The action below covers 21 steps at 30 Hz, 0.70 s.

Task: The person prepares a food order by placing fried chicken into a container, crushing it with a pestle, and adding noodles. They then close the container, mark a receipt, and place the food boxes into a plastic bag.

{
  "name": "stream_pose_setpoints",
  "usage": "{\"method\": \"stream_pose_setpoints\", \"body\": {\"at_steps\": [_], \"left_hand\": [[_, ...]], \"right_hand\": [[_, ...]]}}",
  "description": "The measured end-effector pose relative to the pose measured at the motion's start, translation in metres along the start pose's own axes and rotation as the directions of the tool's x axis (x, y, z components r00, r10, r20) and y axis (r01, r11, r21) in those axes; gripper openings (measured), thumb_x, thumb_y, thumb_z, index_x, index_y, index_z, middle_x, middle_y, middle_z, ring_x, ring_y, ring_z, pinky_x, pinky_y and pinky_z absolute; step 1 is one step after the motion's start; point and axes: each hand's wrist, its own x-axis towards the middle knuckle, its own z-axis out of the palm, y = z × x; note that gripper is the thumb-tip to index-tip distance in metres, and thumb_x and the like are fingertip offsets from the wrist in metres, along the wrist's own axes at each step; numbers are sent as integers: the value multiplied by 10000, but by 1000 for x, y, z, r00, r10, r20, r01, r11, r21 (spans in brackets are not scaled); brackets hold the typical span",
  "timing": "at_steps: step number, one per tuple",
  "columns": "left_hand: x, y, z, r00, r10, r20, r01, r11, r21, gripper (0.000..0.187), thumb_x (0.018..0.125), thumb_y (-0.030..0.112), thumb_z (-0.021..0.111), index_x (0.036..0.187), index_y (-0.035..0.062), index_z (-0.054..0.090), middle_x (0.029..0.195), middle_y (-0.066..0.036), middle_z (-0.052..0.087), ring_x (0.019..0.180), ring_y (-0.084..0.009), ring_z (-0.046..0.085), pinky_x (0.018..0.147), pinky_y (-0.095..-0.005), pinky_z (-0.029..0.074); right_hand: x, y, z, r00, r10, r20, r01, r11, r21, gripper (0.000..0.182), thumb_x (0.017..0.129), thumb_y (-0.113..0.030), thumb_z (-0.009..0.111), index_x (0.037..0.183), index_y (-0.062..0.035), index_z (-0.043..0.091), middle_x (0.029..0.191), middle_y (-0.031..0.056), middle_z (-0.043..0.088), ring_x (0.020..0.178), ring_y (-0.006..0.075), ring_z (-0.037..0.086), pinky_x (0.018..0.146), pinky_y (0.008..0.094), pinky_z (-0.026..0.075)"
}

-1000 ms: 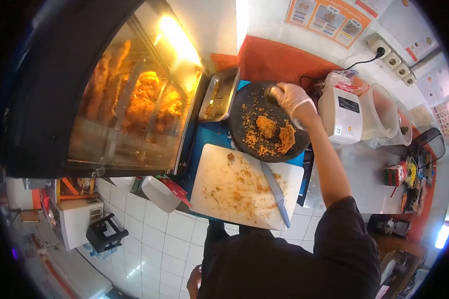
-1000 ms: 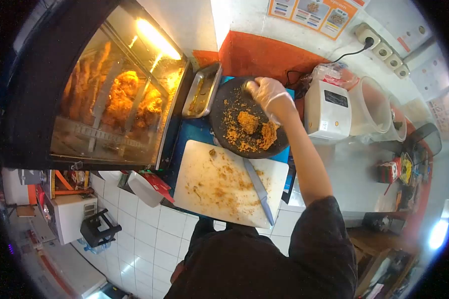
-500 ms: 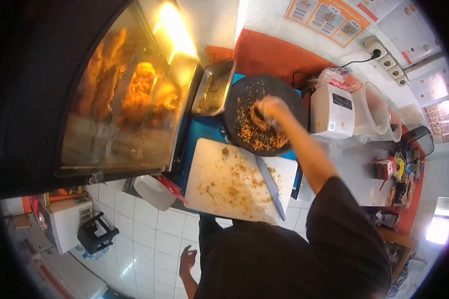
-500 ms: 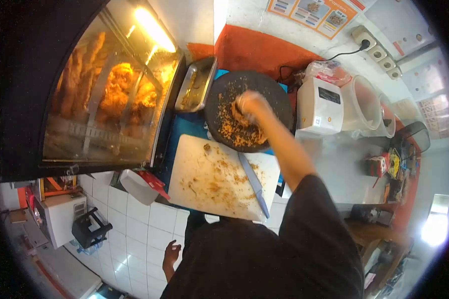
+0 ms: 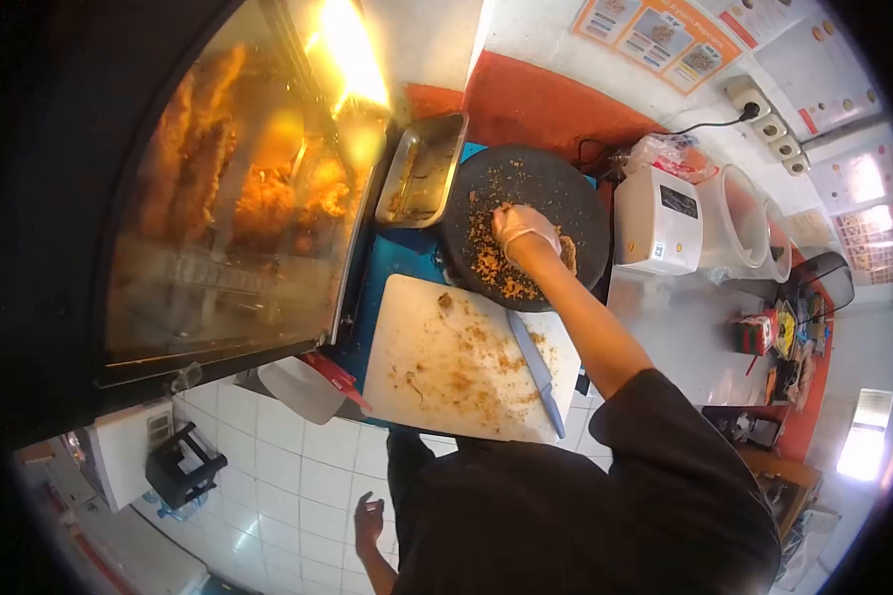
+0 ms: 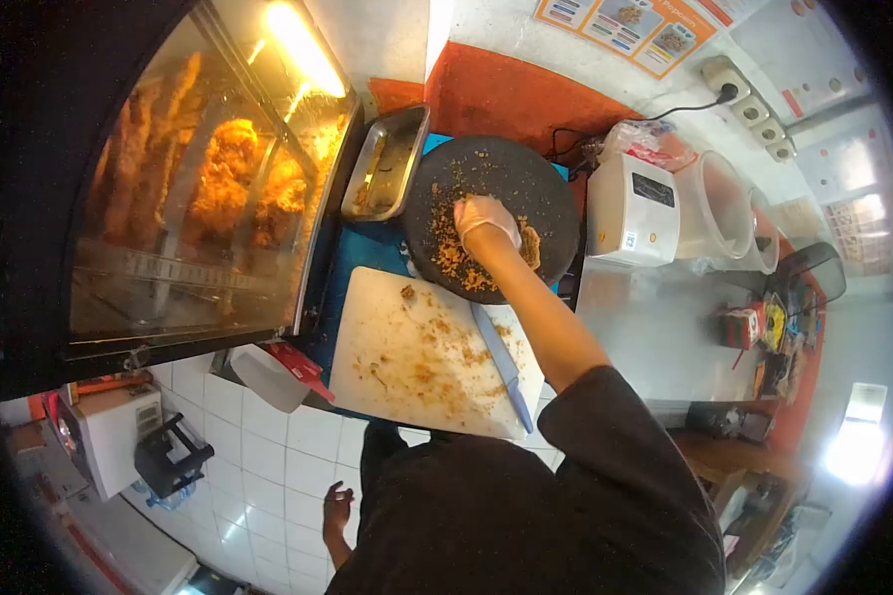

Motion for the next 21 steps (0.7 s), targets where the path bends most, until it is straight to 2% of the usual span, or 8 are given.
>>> {"method": "stream_pose_setpoints", "body": {"at_steps": [3, 4, 6, 8, 10, 13, 18, 21], "left_hand": [[9, -10, -1, 996, 42, 74, -46, 998, 52, 479, 914, 263, 677, 1332, 62, 559, 1045, -186, 719, 945, -303, 700, 840, -412, 548], [13, -8, 2, 997, 40, 59, -44, 997, 69, 483, 913, 261, 678, 1336, 63, 556, 1047, -185, 719, 944, -301, 700, 843, -412, 547], [-1, 7, 2, 1000, 3, 31, -3, 1000, -3, 489, 913, 252, 675, 1344, 60, 546, 1044, -183, 720, 945, -306, 698, 850, -411, 545], [-6, 13, 6, 1000, -29, -3, 29, 999, -21, 488, 918, 250, 670, 1346, 54, 542, 1028, -179, 724, 955, -321, 696, 851, -412, 544], [-10, -5, 18, 999, 30, 31, -29, 999, -35, 476, 924, 262, 671, 1334, 50, 553, 1018, -172, 725, 957, -310, 699, 849, -414, 545], [-7, -13, 24, 996, 40, 77, -45, 997, 70, 467, 928, 267, 671, 1325, 47, 561, 990, -171, 727, 954, -297, 703, 840, -413, 547], [-3, -13, 27, 998, -39, 42, 38, 999, 27, 452, 923, 259, 661, 1304, 33, 571, 1027, -186, 726, 1009, -340, 687, 891, -429, 529], [12, 11, 30, 997, 63, 52, -67, 994, 81, 440, 923, 239, 657, 1298, 25, 571, 1037, -192, 723, 1001, -347, 689, 885, -431, 534]], "right_hand": [[27, 12, -54, 887, 137, 441, -330, 857, 396, 367, 958, -376, 592, 914, -28, 700, 874, 181, 707, 954, 367, 661, 876, 421, 521], [63, 58, -39, 901, -182, 393, -213, 603, 769, 428, 951, -414, 591, 843, -13, 695, 834, 181, 702, 893, 370, 670, 836, 397, 528], [56, 55, -38, 925, -338, 174, 202, 825, 528, 414, 953, -387, 586, 891, 13, 673, 892, 189, 699, 846, 332, 692, 768, 385, 554], [28, 11, -38, 976, -218, 20, 217, 951, -219, 373, 967, -334, 561, 984, 24, 665, 1006, 204, 702, 868, 308, 706, 744, 405, 575], [35, 16, 5, 1000, -8, -18, 7, 998, -68, 419, 974, -360, 522, 931, 23, 684, 1041, 215, 706, 882, 342, 710, 751, 420, 579], [17, 8, -88, 867, 144, 478, -213, 973, 92, 543, 1002, -451, 432, 1109, 12, 695, 1147, 272, 653, 1070, 392, 661, 945, 490, 503], [-62, 3, -27, 986, 144, 88, -145, 989, -4, 560, 986, -488, 469, 1201, -8, 659, 1249, 271, 623, 1049, 404, 673, 868, 480, 557], [35, 51, -20, 803, 155, 575, -341, 912, 229, 542, 966, -469, 480, 1293, -60, 622, 1265, 195, 643, 1188, 345, 620, 928, 519, 521]]}}
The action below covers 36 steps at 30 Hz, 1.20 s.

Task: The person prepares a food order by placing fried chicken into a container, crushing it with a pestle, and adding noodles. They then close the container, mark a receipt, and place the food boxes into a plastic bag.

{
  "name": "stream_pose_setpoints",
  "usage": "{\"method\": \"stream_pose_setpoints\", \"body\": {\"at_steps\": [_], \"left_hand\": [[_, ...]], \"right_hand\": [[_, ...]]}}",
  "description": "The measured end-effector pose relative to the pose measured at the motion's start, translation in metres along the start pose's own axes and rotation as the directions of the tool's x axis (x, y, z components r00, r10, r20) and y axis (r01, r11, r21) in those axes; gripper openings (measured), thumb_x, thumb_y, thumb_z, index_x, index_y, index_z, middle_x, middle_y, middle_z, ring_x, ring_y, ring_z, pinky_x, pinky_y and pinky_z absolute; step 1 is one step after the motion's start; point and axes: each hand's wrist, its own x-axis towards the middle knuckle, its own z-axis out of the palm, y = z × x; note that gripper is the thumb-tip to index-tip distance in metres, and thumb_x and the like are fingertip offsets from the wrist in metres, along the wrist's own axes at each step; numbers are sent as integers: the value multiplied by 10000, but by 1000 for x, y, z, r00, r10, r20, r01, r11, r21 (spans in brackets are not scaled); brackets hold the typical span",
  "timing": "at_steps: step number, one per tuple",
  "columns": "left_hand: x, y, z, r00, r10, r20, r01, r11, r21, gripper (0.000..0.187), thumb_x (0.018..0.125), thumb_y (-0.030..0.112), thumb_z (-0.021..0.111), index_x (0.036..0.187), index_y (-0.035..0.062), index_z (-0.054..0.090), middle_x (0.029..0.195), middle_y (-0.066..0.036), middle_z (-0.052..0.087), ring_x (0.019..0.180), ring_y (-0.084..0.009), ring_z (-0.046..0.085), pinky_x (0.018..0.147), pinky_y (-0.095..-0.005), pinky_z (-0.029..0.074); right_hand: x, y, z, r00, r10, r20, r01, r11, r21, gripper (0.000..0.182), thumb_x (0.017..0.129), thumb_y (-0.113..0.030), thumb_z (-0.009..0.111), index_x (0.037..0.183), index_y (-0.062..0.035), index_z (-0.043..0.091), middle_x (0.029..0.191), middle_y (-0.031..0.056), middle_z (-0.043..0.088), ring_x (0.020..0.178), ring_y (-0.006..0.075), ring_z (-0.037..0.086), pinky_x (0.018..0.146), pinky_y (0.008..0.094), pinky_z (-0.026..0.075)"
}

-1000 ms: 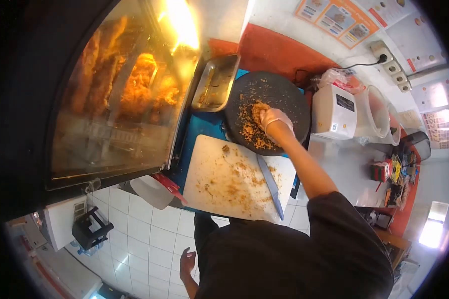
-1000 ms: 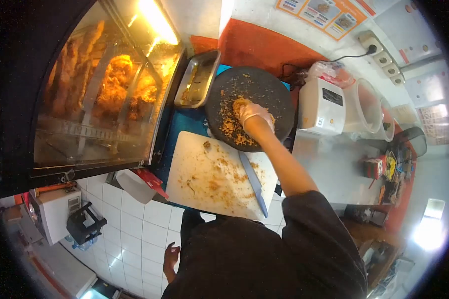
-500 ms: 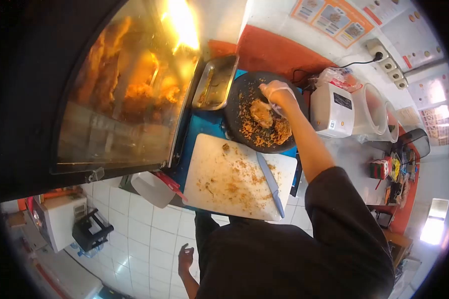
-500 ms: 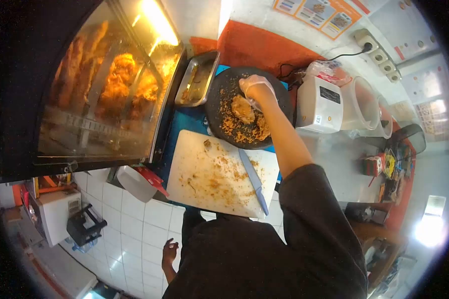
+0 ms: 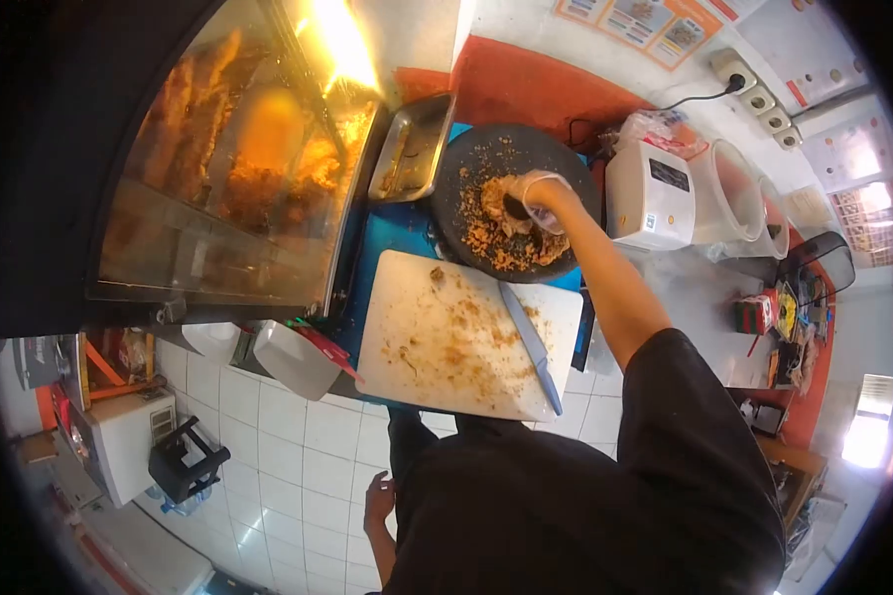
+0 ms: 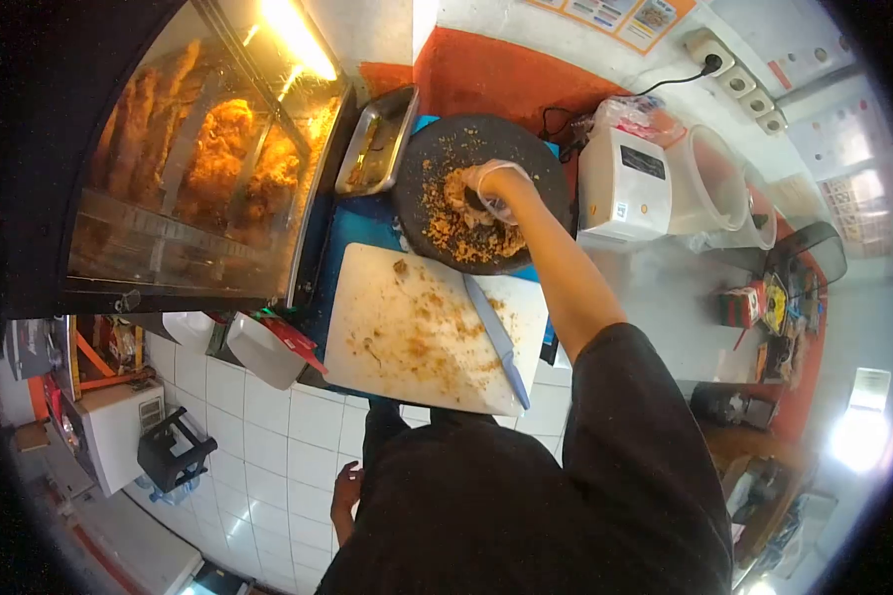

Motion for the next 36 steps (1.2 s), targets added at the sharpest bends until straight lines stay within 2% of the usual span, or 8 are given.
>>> {"method": "stream_pose_setpoints", "body": {"at_steps": [5, 8, 13, 23, 26, 31, 34, 36], "left_hand": [[-17, 30, -14, 993, 114, 8, -114, 993, -35, 429, 939, 199, 632, 1314, 8, 553, 1030, -171, 724, 959, -284, 700, 840, -382, 548], [-2, 29, -11, 989, 146, 35, -143, 987, -69, 435, 936, 182, 638, 1324, 9, 545, 1022, -156, 726, 941, -247, 709, 800, -365, 556], [-14, -26, 10, 1000, -8, 3, 8, 991, -134, 427, 947, 259, 632, 1301, 30, 566, 993, -171, 733, 976, -270, 709, 866, -389, 540], [9, -70, 26, 995, 92, 46, -93, 996, 10, 420, 932, 262, 664, 1303, 82, 582, 1022, -163, 732, 993, -308, 696, 863, -425, 538], [-14, -12, 2, 998, 49, -28, -51, 995, -81, 418, 925, 224, 664, 1294, 47, 580, 980, -171, 733, 946, -280, 709, 801, -387, 558], [-19, -23, 0, 990, 144, -1, -144, 986, -86, 428, 928, 232, 662, 1297, 32, 572, 1020, -168, 724, 905, -283, 709, 779, -382, 563], [-39, -13, 1, 997, 70, -27, -72, 994, -81, 447, 931, 238, 658, 1312, 27, 559, 1058, -169, 722, 938, -289, 705, 798, -387, 565], [-53, -18, -2, 1000, -17, -20, 17, 1000, -18, 454, 931, 244, 656, 1314, 22, 555, 1066, -178, 719, 950, -292, 704, 801, -394, 564]], "right_hand": [[-18, -6, 76, 760, -217, -613, 145, 976, -165, 533, 980, -473, 466, 1236, -48, 663, 1326, 184, 614, 1168, 309, 635, 932, 428, 503], [-66, -34, 5, 983, -171, -71, 162, 980, -119, 614, 937, -554, 540, 1122, 13, 688, 1071, 250, 684, 985, 329, 695, 901, 405, 528], [-117, 4, -51, 750, -482, -453, 414, 876, -247, 707, 928, -645, 524, 854, 43, 671, 701, 266, 547, 647, 349, 598, 679, 444, 479], [-96, 33, -40, 968, -139, -210, 40, 908, -418, 536, 995, -449, 441, 1120, 6, 694, 1186, 278, 651, 1108, 313, 665, 857, 416, 565], [-46, 83, 14, 531, -733, -425, 71, 538, -840, 531, 988, -461, 459, 1144, -1, 673, 1082, 227, 698, 935, 330, 718, 763, 450, 587], [-87, 11, -46, 996, 20, -92, -46, 957, -285, 397, 978, -326, 507, 1301, -117, 603, 1337, 123, 611, 1183, 311, 617, 917, 439, 540], [-53, 72, -4, 673, -699, -240, 11, 334, -942, 347, 953, -274, 547, 1242, -113, 653, 1168, 155, 691, 970, 275, 712, 792, 422, 572], [10, 106, 45, 421, -662, -620, 122, 719, -685, 257, 933, -269, 581, 1047, -88, 722, 929, 156, 728, 855, 268, 721, 758, 425, 562]]}}
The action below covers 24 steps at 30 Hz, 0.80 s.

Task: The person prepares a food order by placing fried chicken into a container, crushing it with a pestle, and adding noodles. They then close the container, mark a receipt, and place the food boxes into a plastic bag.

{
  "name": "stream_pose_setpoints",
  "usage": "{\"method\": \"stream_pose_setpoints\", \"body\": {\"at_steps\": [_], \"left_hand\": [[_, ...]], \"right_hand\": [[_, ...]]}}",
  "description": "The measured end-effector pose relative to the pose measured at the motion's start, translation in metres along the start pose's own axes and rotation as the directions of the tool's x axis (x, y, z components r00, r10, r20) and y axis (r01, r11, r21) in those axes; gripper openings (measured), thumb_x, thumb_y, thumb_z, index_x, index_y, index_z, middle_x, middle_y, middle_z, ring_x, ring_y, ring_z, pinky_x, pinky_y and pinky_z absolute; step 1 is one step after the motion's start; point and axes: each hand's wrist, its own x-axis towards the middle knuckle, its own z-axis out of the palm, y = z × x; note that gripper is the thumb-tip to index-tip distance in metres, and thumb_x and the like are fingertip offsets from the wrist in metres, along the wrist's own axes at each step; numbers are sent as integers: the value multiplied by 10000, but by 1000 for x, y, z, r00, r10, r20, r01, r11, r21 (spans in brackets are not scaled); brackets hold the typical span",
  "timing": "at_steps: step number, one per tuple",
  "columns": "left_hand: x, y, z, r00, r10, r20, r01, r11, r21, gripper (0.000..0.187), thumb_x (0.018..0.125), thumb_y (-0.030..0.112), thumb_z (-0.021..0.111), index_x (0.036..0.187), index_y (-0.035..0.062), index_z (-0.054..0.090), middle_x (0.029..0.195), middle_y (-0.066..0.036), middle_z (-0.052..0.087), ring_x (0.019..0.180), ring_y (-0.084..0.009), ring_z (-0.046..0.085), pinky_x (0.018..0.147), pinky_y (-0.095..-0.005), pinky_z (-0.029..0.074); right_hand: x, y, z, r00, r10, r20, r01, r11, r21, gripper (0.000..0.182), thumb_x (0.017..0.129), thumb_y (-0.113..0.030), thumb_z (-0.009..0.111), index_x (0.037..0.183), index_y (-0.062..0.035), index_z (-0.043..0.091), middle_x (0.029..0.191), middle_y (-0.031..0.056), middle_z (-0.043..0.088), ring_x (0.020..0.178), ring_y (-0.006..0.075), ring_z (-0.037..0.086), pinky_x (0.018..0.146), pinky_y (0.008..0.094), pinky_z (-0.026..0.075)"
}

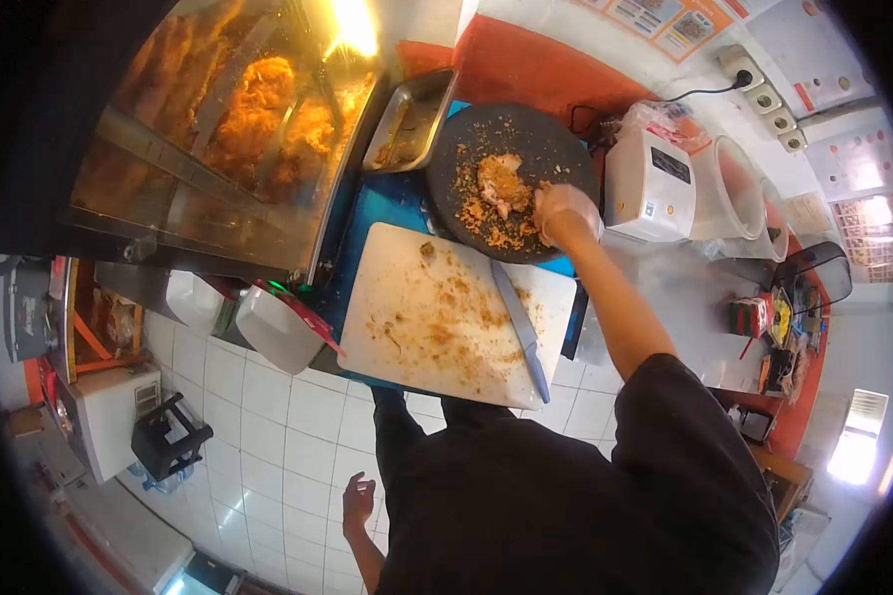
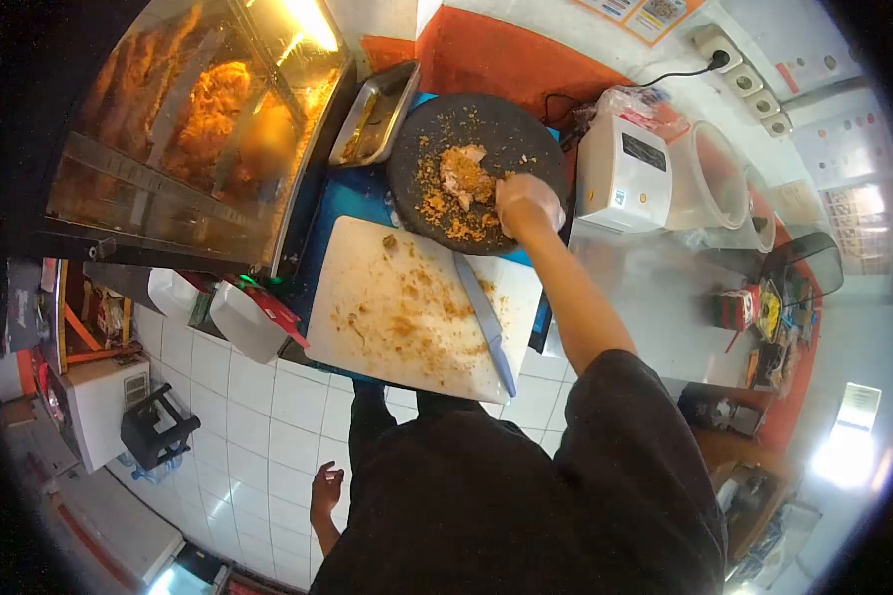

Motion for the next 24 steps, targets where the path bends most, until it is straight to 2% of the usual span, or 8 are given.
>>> {"method": "stream_pose_setpoints", "body": {"at_steps": [1, 3, 5, 7, 8, 10, 18, 24], "left_hand": [[-5, 11, -2, 1000, -28, 10, 28, 999, 37, 454, 934, 257, 654, 1314, 26, 559, 1068, -192, 715, 957, -298, 701, 817, -403, 557], [-4, -5, 1, 999, 12, 42, -14, 999, 46, 454, 933, 264, 656, 1314, 36, 564, 1068, -195, 713, 965, -303, 699, 833, -409, 554], [6, -23, 6, 999, 28, 27, -27, 999, -47, 447, 930, 273, 662, 1305, 47, 575, 1062, -202, 714, 983, -316, 698, 857, -411, 548], [17, -28, 10, 1000, -9, -10, 9, 999, -36, 448, 925, 280, 665, 1301, 50, 579, 1030, -204, 719, 984, -309, 700, 856, -403, 547], [12, -26, 7, 1000, -14, -4, 14, 1000, 16, 450, 923, 283, 667, 1300, 52, 581, 1022, -200, 722, 978, -305, 702, 856, -401, 547], [21, -20, 7, 994, 108, 26, -109, 994, 29, 420, 933, 226, 653, 1306, 48, 574, 1012, -178, 730, 942, -279, 711, 831, -375, 555], [26, -26, -13, 998, 58, -35, -59, 998, -33, 432, 940, 245, 652, 1310, 39, 564, 1075, -172, 711, 965, -278, 697, 831, -377, 553], [13, -51, 5, 998, 29, 51, -26, 997, -68, 444, 934, 269, 657, 1307, 44, 570, 1094, -193, 699, 995, -313, 685, 865, -403, 542]], "right_hand": [[35, 22, 6, 945, -43, 324, 6, 993, 115, 282, 943, -300, 567, 1015, -80, 728, 914, 153, 729, 882, 275, 717, 785, 429, 556], [85, 13, -47, 390, 296, 872, -309, 934, -179, 363, 987, -345, 464, 1050, -62, 683, 1029, 175, 716, 902, 362, 692, 754, 420, 566], [54, 15, -72, 821, 103, 562, -103, 994, -32, 429, 968, -399, 474, 1071, -54, 709, 1028, 173, 722, 987, 340, 688, 861, 441, 536], [12, -13, -73, 869, 361, 339, -430, 889, 155, 430, 950, -397, 487, 1034, -54, 733, 1015, 181, 723, 1032, 353, 677, 926, 450, 516], [-11, -19, 6, 930, 251, -270, -236, 968, 85, 382, 954, -354, 505, 984, -60, 746, 989, 174, 729, 992, 360, 686, 884, 447, 538], [26, 5, -29, 793, -175, 583, 181, 982, 49, 285, 929, -267, 557, 979, -71, 757, 974, 172, 735, 955, 326, 708, 824, 446, 565], [6, -17, -9, 951, 227, 211, -233, 973, 1, 133, 858, -233, 638, 862, -110, 690, 906, 108, 683, 789, 237, 674, 704, 377, 549], [12, 5, -41, 855, 15, 518, 55, 991, -119, 212, 863, -175, 614, 1030, -112, 728, 1092, 124, 710, 946, 236, 681, 839, 345, 542]]}}
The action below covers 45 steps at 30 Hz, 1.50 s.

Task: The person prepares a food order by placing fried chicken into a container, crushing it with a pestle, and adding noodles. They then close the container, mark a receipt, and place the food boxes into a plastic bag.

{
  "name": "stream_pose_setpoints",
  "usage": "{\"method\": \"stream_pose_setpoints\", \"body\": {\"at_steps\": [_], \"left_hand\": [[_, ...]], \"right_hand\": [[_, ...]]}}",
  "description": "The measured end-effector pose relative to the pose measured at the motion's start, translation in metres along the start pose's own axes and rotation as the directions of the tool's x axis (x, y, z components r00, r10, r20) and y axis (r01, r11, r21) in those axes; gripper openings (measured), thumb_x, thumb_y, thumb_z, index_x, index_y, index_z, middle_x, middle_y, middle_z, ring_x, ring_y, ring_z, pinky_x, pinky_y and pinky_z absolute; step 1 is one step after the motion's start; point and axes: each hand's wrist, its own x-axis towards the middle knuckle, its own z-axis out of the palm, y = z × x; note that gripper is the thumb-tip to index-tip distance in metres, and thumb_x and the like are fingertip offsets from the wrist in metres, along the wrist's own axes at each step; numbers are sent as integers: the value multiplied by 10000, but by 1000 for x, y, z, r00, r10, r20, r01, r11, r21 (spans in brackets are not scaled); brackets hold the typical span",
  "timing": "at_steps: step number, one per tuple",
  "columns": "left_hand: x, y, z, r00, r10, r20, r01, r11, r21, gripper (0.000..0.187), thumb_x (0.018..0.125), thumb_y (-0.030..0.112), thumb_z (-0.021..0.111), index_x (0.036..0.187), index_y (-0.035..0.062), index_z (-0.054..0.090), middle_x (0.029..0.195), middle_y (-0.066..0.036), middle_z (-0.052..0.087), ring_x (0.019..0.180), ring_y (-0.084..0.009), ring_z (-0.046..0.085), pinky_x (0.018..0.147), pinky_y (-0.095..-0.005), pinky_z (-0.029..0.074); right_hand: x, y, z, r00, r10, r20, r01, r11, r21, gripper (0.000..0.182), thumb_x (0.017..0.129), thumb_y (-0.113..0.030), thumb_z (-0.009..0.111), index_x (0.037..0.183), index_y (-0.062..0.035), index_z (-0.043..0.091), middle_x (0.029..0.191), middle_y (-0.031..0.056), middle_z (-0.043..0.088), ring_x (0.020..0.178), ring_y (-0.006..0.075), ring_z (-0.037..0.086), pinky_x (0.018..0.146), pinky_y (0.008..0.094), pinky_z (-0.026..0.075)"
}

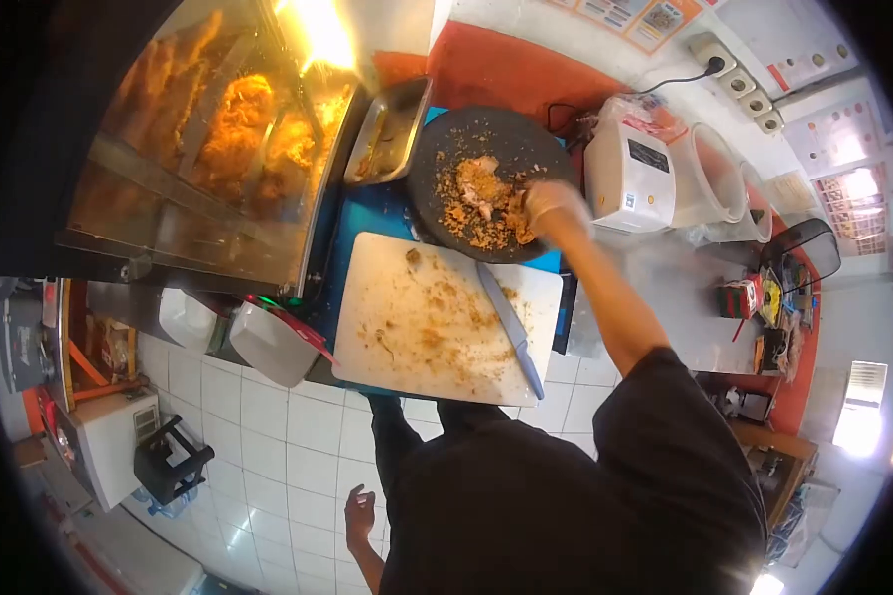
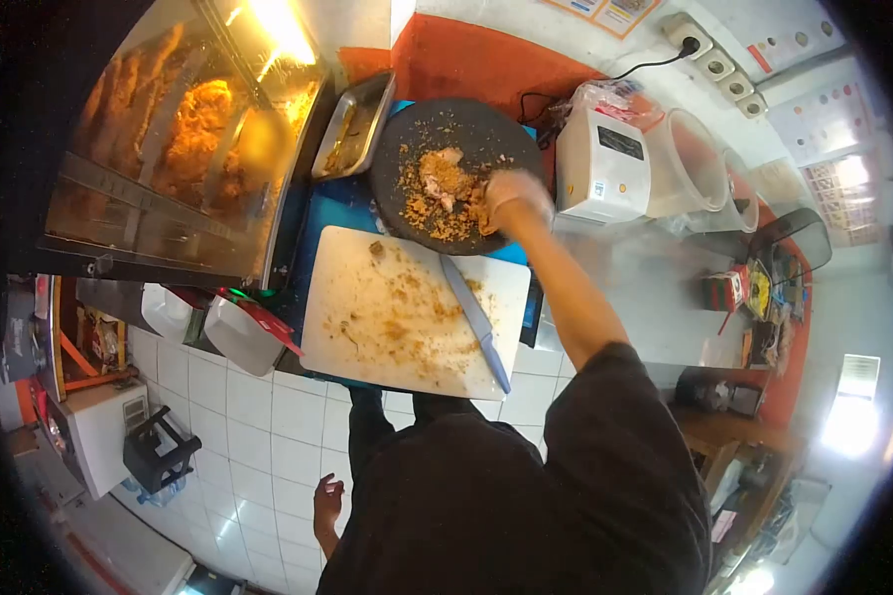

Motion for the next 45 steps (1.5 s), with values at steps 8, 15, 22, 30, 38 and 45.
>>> {"method": "stream_pose_setpoints", "body": {"at_steps": [8, 15, 22, 30, 38, 45], "left_hand": [[-33, 12, -5, 991, -134, -7, 126, 951, -283, 459, 953, 155, 615, 1374, 18, 493, 1043, -152, 702, 895, -215, 695, 778, -335, 546], [-43, -5, 10, 986, -151, -68, 144, 984, -102, 454, 925, 207, 648, 1325, 12, 552, 989, -165, 724, 929, -249, 703, 856, -358, 533], [-60, -19, 27, 991, -134, -25, 134, 990, 37, 386, 940, 189, 628, 1281, 12, 588, 1080, -189, 709, 996, -294, 687, 881, -387, 534], [-47, -9, 38, 992, -122, -21, 122, 992, 17, 383, 936, 175, 629, 1278, 7, 593, 1107, -197, 701, 1025, -301, 680, 891, -387, 531], [-32, -10, 20, 993, -69, -98, 69, 998, -1, 388, 930, 165, 634, 1280, 3, 594, 1126, -202, 695, 1044, -303, 674, 896, -385, 529], [-49, 55, 11, 999, -52, 2, 51, 997, 65, 546, 940, 460, 506, 1203, -2, 628, 1174, -214, 668, 1094, -337, 637, 960, -411, 479]], "right_hand": [[-3, 11, -25, 995, 96, -19, -94, 993, 77, 255, 786, -168, 660, 1001, -84, 769, 1062, 158, 721, 970, 302, 706, 806, 385, 574], [93, 75, -30, 977, -203, -64, 196, 975, -105, 171, 791, -134, 620, 831, -30, 751, 815, 207, 705, 818, 362, 721, 733, 447, 573], [39, 23, -44, 783, 377, -495, -151, 887, 437, 183, 852, -196, 635, 903, -50, 733, 972, 133, 678, 1031, 304, 647, 810, 420, 546], [-41, -5, 8, 911, 63, -407, 117, 908, 401, 873, 777, -485, 766, 1380, 61, 450, 1393, 266, 501, 1272, 397, 511, 1093, 428, 401], [-47, 5, -19, 990, -128, -63, 140, 785, 603, 906, 757, -525, 770, 1457, -68, 419, 1417, 268, 458, 1331, 419, 437, 1116, 461, 373], [-60, -17, 10, 939, -220, -264, 297, 905, 305, 517, 877, -321, 621, 1358, -142, 567, 1254, 196, 547, 1187, 418, 497, 989, 492, 438]]}}
